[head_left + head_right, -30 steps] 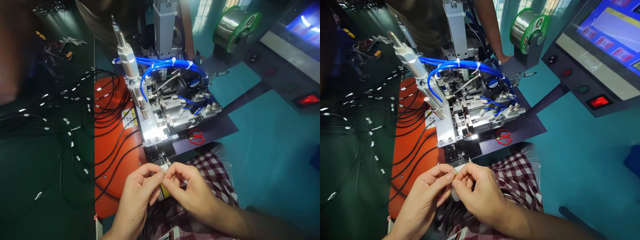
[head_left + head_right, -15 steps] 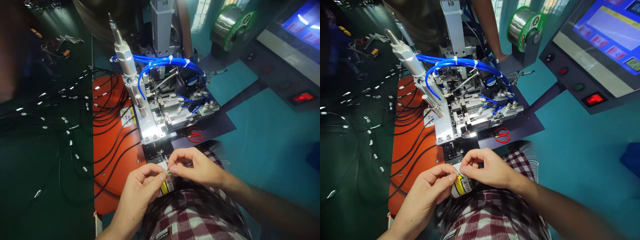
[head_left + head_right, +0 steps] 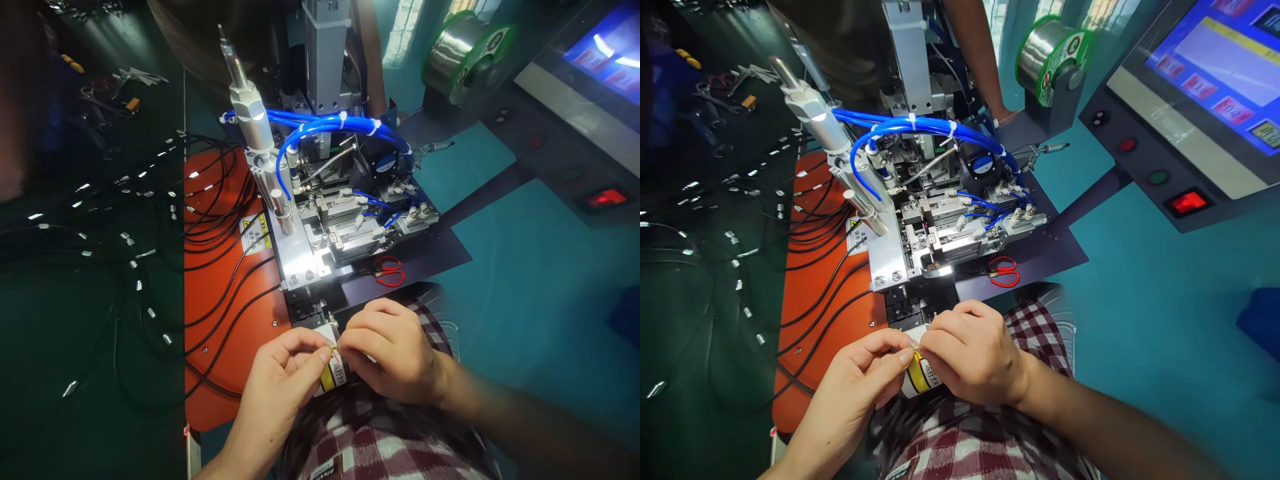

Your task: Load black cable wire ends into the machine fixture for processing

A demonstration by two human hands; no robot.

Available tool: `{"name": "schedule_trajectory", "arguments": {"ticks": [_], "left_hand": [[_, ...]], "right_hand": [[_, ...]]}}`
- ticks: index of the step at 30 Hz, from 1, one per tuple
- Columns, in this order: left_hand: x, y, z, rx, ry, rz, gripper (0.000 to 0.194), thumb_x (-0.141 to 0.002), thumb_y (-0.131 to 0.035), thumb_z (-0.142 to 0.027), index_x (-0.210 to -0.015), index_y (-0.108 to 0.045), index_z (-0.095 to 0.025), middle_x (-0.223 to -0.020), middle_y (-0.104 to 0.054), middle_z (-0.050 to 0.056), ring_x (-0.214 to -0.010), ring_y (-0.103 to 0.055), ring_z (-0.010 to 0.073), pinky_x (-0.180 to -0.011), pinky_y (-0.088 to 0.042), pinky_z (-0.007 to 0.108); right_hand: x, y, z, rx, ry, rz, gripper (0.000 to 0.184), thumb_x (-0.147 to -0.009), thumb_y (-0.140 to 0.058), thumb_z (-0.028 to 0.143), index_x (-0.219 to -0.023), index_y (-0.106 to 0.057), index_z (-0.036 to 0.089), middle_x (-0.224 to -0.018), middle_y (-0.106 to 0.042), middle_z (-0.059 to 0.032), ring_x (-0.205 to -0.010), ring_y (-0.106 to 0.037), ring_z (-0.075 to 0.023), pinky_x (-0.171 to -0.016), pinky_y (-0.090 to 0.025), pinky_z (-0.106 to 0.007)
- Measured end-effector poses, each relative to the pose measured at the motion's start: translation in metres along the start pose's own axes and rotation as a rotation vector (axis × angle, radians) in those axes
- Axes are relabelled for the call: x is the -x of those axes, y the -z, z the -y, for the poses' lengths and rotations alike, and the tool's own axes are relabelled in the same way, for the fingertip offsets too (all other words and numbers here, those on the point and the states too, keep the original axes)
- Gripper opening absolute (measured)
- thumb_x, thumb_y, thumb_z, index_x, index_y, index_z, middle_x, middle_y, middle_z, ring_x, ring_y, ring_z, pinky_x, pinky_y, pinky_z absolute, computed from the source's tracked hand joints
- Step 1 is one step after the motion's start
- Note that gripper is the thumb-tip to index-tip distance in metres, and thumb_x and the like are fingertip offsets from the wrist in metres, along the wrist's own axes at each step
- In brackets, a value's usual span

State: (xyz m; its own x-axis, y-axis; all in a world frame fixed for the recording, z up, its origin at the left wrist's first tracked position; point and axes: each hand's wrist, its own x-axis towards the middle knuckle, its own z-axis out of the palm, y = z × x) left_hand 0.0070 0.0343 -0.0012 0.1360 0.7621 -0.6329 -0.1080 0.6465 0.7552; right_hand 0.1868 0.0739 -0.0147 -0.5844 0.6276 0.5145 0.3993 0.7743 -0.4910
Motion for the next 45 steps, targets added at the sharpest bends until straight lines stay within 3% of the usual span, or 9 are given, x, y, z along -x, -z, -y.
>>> {"name": "schedule_trajectory", "arguments": {"ticks": [6,12,20,26,32,40,45], "left_hand": [[0.001,-0.002,-0.002,0.03,0.008,-0.016,0.028,-0.074,-0.071,-0.041,-0.08,-0.062,-0.014,-0.045,-0.033,-0.01,-0.044,-0.022,0.0042,-0.042,-0.012,0.018],[0.003,-0.005,-0.005,0.063,0.006,-0.035,0.028,-0.071,-0.075,-0.039,-0.076,-0.062,-0.014,-0.043,-0.035,-0.01,-0.043,-0.024,0.0035,-0.042,-0.017,0.016],[0.003,-0.007,-0.006,0.036,-0.009,-0.037,0.03,-0.069,-0.075,-0.041,-0.074,-0.062,-0.015,-0.044,-0.033,-0.01,-0.044,-0.024,0.0043,-0.043,-0.019,0.017],[0.002,-0.004,-0.002,0.025,-0.012,-0.011,0.033,-0.07,-0.074,-0.045,-0.077,-0.063,-0.014,-0.044,-0.034,-0.009,-0.044,-0.024,0.0049,-0.043,-0.016,0.019],[0.003,-0.004,-0.003,0.057,0.005,0.004,0.031,-0.071,-0.074,-0.042,-0.079,-0.063,-0.015,-0.045,-0.031,-0.01,-0.045,-0.021,0.0046,-0.044,-0.013,0.02],[0.003,0.003,-0.003,0.038,-0.011,0.055,0.028,-0.075,-0.072,-0.04,-0.083,-0.064,-0.014,-0.048,-0.03,-0.009,-0.046,-0.021,0.0048,-0.044,-0.011,0.021],[0.0,0.004,-0.002,0.066,-0.026,0.1,0.025,-0.075,-0.072,-0.038,-0.082,-0.065,-0.015,-0.048,-0.032,-0.008,-0.046,-0.023,0.0052,-0.045,-0.013,0.022]], "right_hand": [[0.005,-0.004,-0.002,0.074,0.091,-0.093,0.009,-0.085,-0.055,0.011,-0.087,-0.062,0.017,-0.072,-0.069,-0.0014,-0.062,-0.059,-0.0123,-0.068,-0.045,-0.03],[0.002,-0.001,-0.002,-0.071,-0.074,-0.038,0.007,-0.083,-0.056,0.011,-0.084,-0.058,0.017,-0.075,-0.069,-0.0028,-0.069,-0.062,-0.0157,-0.068,-0.045,-0.031],[-0.002,0.003,0.007,-0.259,-0.305,-0.027,0.008,-0.08,-0.058,0.01,-0.076,-0.056,0.018,-0.065,-0.057,0.001,-0.056,-0.05,-0.0121,-0.059,-0.039,-0.028],[-0.003,0.003,0.003,-0.56,-0.555,0.102,0.007,-0.081,-0.059,0.012,-0.076,-0.059,0.017,-0.073,-0.058,-0.0005,-0.058,-0.049,-0.0106,-0.054,-0.04,-0.023],[-0.002,-0.001,0.0,-0.805,-0.633,0.108,0.007,-0.085,-0.057,0.015,-0.077,-0.059,0.016,-0.075,-0.056,-0.0003,-0.066,-0.048,-0.0112,-0.061,-0.04,-0.024],[0.001,-0.008,0.001,-1.16,-0.764,0.191,0.024,-0.088,-0.058,0.039,-0.083,-0.053,0.016,-0.062,-0.042,0.0061,-0.049,-0.036,-0.0066,-0.046,-0.029,-0.02],[0.003,-0.013,0.006,-1.138,-0.7,0.147,0.026,-0.091,-0.053,0.042,-0.084,-0.048,0.017,-0.067,-0.039,0.0055,-0.051,-0.032,-0.0069,-0.046,-0.028,-0.02]]}}
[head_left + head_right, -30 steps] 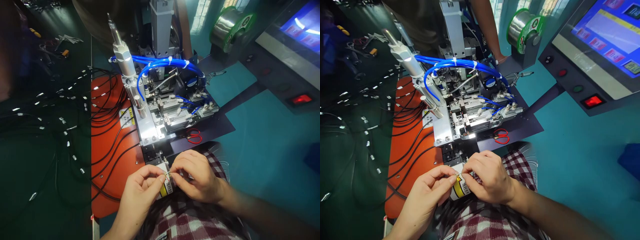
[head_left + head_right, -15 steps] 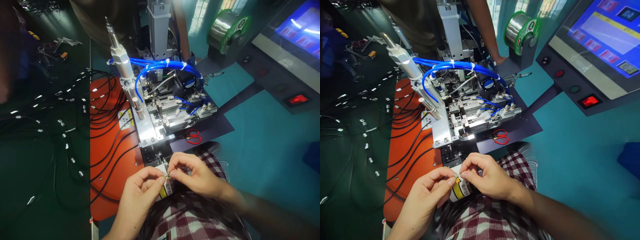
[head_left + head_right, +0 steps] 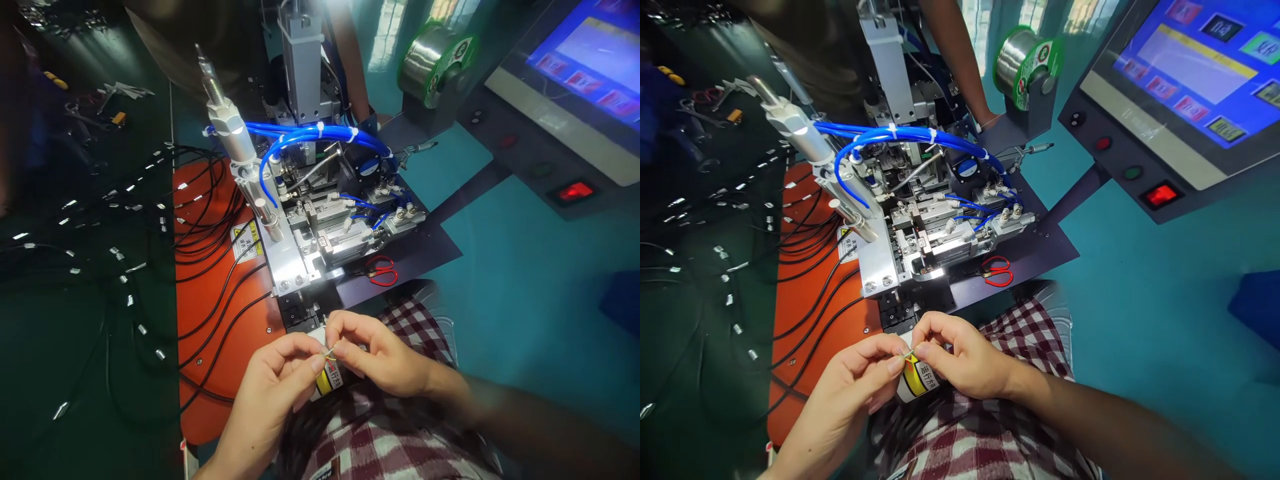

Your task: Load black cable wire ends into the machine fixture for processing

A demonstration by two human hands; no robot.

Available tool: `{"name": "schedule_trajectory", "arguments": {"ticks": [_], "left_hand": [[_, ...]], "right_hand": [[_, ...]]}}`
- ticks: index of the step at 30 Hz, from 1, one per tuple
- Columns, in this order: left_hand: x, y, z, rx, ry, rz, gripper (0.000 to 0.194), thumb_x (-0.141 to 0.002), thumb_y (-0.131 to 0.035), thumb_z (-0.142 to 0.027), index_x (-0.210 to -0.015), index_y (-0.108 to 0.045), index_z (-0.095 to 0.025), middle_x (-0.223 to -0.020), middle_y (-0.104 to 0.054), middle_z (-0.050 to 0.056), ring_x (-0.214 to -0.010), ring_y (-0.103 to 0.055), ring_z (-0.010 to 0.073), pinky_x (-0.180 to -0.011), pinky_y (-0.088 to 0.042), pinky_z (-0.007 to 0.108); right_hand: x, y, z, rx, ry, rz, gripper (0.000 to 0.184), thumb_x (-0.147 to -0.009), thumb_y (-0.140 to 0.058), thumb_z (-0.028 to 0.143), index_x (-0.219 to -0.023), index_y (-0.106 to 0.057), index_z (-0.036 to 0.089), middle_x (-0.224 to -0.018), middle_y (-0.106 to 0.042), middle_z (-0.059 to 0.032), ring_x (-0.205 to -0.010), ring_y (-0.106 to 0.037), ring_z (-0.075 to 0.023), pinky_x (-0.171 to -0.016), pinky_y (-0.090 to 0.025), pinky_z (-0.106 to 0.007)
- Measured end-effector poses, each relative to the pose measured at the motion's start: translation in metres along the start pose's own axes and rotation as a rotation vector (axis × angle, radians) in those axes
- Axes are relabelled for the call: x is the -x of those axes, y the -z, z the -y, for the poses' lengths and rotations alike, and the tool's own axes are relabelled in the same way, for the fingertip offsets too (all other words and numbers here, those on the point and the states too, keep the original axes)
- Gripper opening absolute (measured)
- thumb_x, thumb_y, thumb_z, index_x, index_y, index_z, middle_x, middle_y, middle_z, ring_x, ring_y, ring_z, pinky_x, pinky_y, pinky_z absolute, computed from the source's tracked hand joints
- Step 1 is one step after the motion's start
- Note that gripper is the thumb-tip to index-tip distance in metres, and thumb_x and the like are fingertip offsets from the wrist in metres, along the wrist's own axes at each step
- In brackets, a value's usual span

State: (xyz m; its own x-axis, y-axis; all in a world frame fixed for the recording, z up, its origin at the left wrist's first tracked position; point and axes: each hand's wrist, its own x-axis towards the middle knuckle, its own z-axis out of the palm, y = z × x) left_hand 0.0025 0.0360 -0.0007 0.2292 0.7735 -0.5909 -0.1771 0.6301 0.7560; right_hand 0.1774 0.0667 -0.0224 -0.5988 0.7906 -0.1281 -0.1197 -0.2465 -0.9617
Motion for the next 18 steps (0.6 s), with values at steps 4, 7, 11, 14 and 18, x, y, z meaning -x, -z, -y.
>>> {"name": "schedule_trajectory", "arguments": {"ticks": [4,7,11,14,18], "left_hand": [[-0.002,0.002,-0.001,-0.009,0.026,0.035,0.025,-0.074,-0.073,-0.037,-0.079,-0.065,-0.014,-0.05,-0.034,-0.007,-0.045,-0.023,0.0046,-0.044,-0.012,0.021],[-0.003,0.002,-0.004,-0.035,0.061,0.079,0.026,-0.073,-0.074,-0.037,-0.077,-0.063,-0.014,-0.051,-0.035,-0.007,-0.045,-0.022,0.0044,-0.044,-0.012,0.021],[-0.002,0.002,-0.006,-0.07,0.079,0.081,0.026,-0.071,-0.075,-0.037,-0.073,-0.062,-0.014,-0.051,-0.032,-0.008,-0.045,-0.02,0.0042,-0.043,-0.011,0.021],[-0.001,0.0,-0.004,-0.084,0.052,0.018,0.025,-0.074,-0.073,-0.036,-0.075,-0.062,-0.014,-0.049,-0.031,-0.009,-0.045,-0.02,0.0043,-0.043,-0.011,0.021],[-0.001,-0.003,-0.001,-0.069,0.038,-0.059,0.028,-0.073,-0.073,-0.04,-0.076,-0.062,-0.015,-0.047,-0.031,-0.009,-0.044,-0.02,0.0042,-0.043,-0.011,0.02]], "right_hand": [[-0.001,0.002,0.002,0.231,0.169,-0.039,0.015,-0.093,-0.047,0.029,-0.083,-0.048,0.017,-0.075,-0.045,0.001,-0.063,-0.041,-0.0108,-0.057,-0.037,-0.024],[-0.007,0.011,0.009,0.421,0.29,0.056,0.009,-0.091,-0.045,0.019,-0.083,-0.049,0.018,-0.079,-0.049,-0.0013,-0.07,-0.046,-0.0128,-0.063,-0.04,-0.026],[-0.017,0.025,0.021,0.617,0.427,0.249,0.008,-0.087,-0.048,0.01,-0.083,-0.05,0.017,-0.078,-0.051,-0.001,-0.069,-0.046,-0.0127,-0.065,-0.041,-0.026],[-0.017,0.026,0.023,0.614,0.375,0.231,0.008,-0.088,-0.049,0.012,-0.083,-0.052,0.017,-0.079,-0.053,-0.0012,-0.069,-0.047,-0.0123,-0.065,-0.041,-0.025],[-0.009,0.017,0.018,0.424,0.166,-0.032,0.008,-0.088,-0.051,0.015,-0.082,-0.056,0.016,-0.078,-0.056,-0.0011,-0.068,-0.05,-0.0118,-0.062,-0.043,-0.024]]}}
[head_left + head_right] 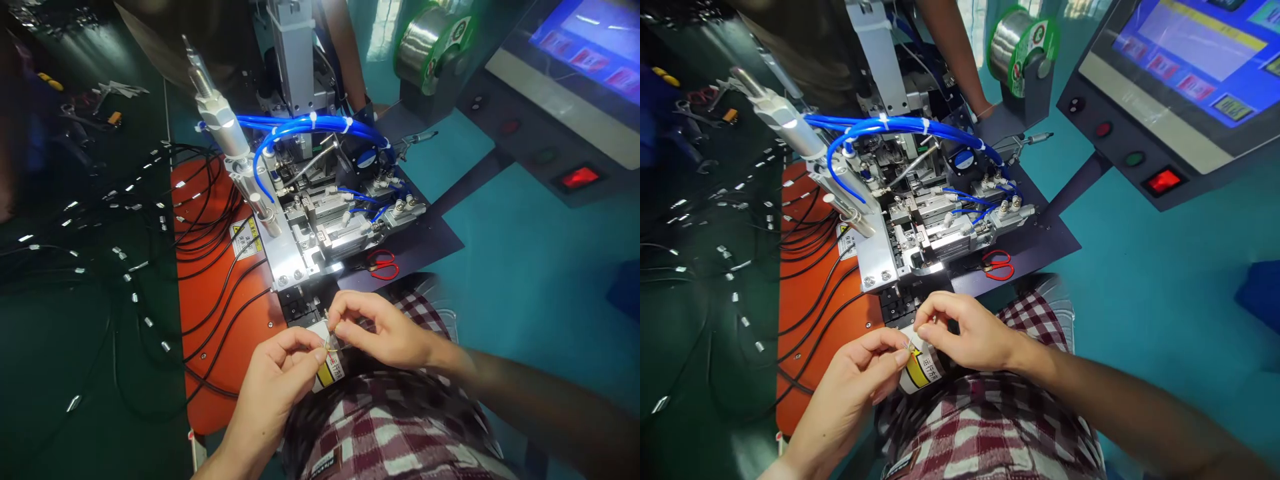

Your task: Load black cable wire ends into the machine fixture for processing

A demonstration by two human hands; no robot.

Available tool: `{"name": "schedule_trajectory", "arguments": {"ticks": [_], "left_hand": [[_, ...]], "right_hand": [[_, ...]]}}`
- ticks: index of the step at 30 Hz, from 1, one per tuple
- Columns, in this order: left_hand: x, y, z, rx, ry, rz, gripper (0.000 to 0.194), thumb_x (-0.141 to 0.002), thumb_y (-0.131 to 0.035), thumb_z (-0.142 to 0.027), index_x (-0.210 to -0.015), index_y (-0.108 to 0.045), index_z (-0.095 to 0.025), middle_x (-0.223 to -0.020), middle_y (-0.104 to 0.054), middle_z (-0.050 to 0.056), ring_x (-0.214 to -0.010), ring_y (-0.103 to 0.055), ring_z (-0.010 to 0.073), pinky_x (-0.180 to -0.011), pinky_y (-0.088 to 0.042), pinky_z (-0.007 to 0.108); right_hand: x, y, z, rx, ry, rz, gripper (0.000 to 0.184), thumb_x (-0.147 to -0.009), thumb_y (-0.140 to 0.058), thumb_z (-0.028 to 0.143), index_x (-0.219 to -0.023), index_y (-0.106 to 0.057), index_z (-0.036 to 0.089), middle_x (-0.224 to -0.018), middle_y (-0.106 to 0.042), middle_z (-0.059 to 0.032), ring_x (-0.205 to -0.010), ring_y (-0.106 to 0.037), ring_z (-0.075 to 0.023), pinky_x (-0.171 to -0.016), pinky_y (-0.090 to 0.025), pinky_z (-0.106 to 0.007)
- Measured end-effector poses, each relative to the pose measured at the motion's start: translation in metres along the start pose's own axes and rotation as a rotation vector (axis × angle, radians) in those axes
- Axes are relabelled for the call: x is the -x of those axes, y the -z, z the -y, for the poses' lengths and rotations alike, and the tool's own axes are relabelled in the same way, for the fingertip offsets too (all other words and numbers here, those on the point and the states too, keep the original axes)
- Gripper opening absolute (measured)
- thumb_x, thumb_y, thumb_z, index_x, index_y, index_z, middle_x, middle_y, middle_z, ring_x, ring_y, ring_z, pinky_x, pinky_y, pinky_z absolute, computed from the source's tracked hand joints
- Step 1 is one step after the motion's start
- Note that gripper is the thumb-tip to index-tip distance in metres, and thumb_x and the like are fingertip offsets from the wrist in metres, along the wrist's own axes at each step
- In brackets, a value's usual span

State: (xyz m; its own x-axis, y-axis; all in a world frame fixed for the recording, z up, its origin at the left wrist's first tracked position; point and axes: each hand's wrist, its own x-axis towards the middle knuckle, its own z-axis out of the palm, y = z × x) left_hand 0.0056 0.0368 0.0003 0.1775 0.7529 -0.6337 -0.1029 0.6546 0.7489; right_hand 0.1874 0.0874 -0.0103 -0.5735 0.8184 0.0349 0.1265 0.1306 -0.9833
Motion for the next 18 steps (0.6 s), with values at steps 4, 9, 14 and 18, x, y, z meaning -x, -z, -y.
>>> {"name": "schedule_trajectory", "arguments": {"ticks": [4,9,14,18], "left_hand": [[0.0,-0.002,0.0,0.002,-0.007,-0.02,0.031,-0.071,-0.074,-0.042,-0.076,-0.061,-0.015,-0.047,-0.03,-0.01,-0.044,-0.02,0.0044,-0.042,-0.012,0.02],[0.001,-0.003,-0.001,-0.008,-0.019,-0.014,0.031,-0.072,-0.073,-0.043,-0.078,-0.061,-0.015,-0.046,-0.029,-0.01,-0.044,-0.019,0.0046,-0.042,-0.011,0.02],[0.001,-0.002,0.002,-0.017,-0.015,-0.002,0.029,-0.073,-0.072,-0.041,-0.076,-0.059,-0.015,-0.047,-0.028,-0.01,-0.044,-0.018,0.0046,-0.043,-0.01,0.02],[0.0,-0.002,0.002,-0.021,-0.009,-0.011,0.028,-0.074,-0.071,-0.041,-0.077,-0.059,-0.015,-0.047,-0.027,-0.01,-0.045,-0.018,0.0049,-0.042,-0.01,0.021]], "right_hand": [[0.008,-0.011,0.002,-0.004,-0.12,-0.105,0.005,-0.084,-0.057,0.017,-0.079,-0.058,0.015,-0.072,-0.057,0.0007,-0.061,-0.048,-0.0105,-0.057,-0.041,-0.023],[0.007,-0.01,0.005,0.086,-0.038,-0.079,0.003,-0.083,-0.058,0.016,-0.086,-0.06,0.016,-0.081,-0.06,-0.0019,-0.061,-0.051,-0.0104,-0.055,-0.042,-0.023],[0.003,0.001,0.008,0.469,0.308,-0.012,0.006,-0.086,-0.055,0.012,-0.085,-0.059,0.017,-0.083,-0.063,-0.0038,-0.071,-0.055,-0.0141,-0.064,-0.043,-0.028],[0.004,0.002,0.004,0.805,0.565,-0.052,0.017,-0.09,-0.045,0.009,-0.088,-0.06,0.016,-0.081,-0.066,-0.0047,-0.069,-0.056,-0.0142,-0.069,-0.043,-0.031]]}}
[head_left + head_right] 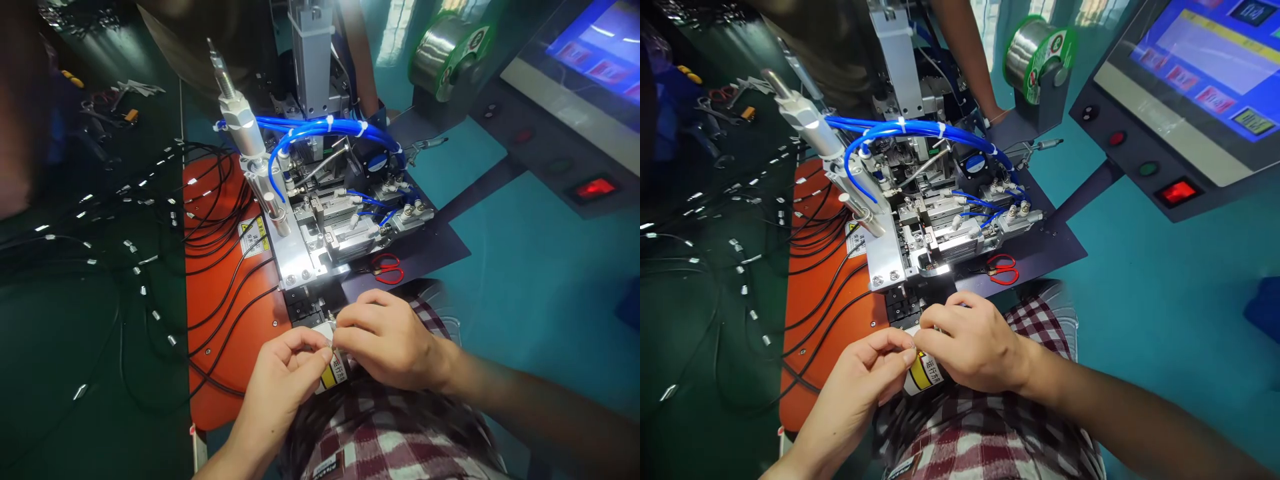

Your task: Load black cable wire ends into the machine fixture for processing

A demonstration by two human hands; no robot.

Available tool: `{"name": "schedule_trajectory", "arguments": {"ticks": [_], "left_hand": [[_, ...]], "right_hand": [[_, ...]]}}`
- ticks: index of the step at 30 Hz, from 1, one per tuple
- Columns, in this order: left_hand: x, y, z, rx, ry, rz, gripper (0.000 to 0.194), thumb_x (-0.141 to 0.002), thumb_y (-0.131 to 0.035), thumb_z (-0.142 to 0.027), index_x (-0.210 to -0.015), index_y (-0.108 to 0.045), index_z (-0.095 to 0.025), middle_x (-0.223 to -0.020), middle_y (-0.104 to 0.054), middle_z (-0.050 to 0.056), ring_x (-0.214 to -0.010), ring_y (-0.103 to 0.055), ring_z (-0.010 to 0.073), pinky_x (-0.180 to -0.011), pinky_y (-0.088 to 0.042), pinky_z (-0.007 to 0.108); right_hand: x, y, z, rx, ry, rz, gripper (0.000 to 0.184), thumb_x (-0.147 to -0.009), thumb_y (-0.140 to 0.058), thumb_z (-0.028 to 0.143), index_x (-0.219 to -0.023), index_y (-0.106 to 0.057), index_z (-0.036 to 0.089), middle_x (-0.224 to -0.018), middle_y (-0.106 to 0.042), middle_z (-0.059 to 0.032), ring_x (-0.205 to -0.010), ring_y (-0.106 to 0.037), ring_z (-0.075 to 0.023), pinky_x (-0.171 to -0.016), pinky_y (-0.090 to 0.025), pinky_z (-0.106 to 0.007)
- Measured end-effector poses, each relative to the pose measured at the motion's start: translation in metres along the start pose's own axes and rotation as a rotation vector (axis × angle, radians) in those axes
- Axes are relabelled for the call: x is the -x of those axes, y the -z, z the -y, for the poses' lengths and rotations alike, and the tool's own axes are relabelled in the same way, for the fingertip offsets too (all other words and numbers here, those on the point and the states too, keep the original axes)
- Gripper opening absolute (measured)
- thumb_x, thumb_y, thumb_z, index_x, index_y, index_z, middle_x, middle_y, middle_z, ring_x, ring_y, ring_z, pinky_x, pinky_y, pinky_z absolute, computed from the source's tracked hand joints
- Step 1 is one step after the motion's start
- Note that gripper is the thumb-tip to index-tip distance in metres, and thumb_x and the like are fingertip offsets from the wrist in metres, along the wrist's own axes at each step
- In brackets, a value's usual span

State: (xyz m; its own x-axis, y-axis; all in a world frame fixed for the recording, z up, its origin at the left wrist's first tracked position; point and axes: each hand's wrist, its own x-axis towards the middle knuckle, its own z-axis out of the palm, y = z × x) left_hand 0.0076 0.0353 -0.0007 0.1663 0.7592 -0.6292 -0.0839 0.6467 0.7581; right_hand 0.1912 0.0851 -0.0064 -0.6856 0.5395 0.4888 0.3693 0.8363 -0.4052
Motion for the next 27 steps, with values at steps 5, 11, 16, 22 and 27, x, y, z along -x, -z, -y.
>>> {"name": "schedule_trajectory", "arguments": {"ticks": [5,11,16,22,27], "left_hand": [[0.002,0.0,-0.001,-0.01,0.001,0.001,0.027,-0.078,-0.068,-0.041,-0.081,-0.06,-0.015,-0.047,-0.03,-0.009,-0.046,-0.021,0.0053,-0.044,-0.011,0.021],[0.001,0.0,0.002,0.028,-0.015,-0.003,0.022,-0.08,-0.066,-0.038,-0.083,-0.062,-0.016,-0.047,-0.029,-0.009,-0.047,-0.022,0.0058,-0.046,-0.012,0.022],[0.002,-0.002,-0.001,0.098,0.018,-0.008,0.025,-0.076,-0.071,-0.038,-0.078,-0.062,-0.015,-0.048,-0.03,-0.008,-0.047,-0.022,0.0061,-0.046,-0.013,0.023],[0.002,-0.003,-0.004,0.179,0.033,0.002,0.026,-0.071,-0.075,-0.037,-0.077,-0.063,-0.014,-0.047,-0.031,-0.008,-0.048,-0.021,0.0061,-0.046,-0.014,0.022],[0.003,-0.004,-0.003,0.175,0.022,-0.044,0.026,-0.07,-0.076,-0.037,-0.073,-0.062,-0.014,-0.048,-0.033,-0.008,-0.046,-0.021,0.005,-0.044,-0.013,0.021]], "right_hand": [[0.005,-0.008,0.002,0.041,0.018,-0.085,0.02,-0.09,-0.041,0.009,-0.085,-0.059,0.016,-0.076,-0.065,-0.0045,-0.065,-0.056,-0.0145,-0.068,-0.041,-0.031],[0.011,-0.017,0.005,0.048,-0.071,-0.165,0.017,-0.087,-0.045,0.007,-0.081,-0.058,0.016,-0.072,-0.064,-0.0026,-0.064,-0.056,-0.0137,-0.066,-0.038,-0.031],[0.015,-0.023,0.003,0.141,0.023,-0.258,0.021,-0.088,-0.041,0.008,-0.083,-0.06,0.016,-0.071,-0.066,-0.0015,-0.057,-0.053,-0.0115,-0.064,-0.033,-0.032],[0.013,-0.022,0.0,0.156,0.069,-0.238,0.021,-0.089,-0.04,0.01,-0.085,-0.06,0.016,-0.067,-0.065,-0.0001,-0.054,-0.053,-0.0112,-0.065,-0.029,-0.033],[0.01,-0.016,0.0,0.113,0.056,-0.188,0.019,-0.089,-0.04,0.008,-0.083,-0.056,0.017,-0.072,-0.065,-0.0014,-0.061,-0.056,-0.0126,-0.067,-0.03,-0.033]]}}
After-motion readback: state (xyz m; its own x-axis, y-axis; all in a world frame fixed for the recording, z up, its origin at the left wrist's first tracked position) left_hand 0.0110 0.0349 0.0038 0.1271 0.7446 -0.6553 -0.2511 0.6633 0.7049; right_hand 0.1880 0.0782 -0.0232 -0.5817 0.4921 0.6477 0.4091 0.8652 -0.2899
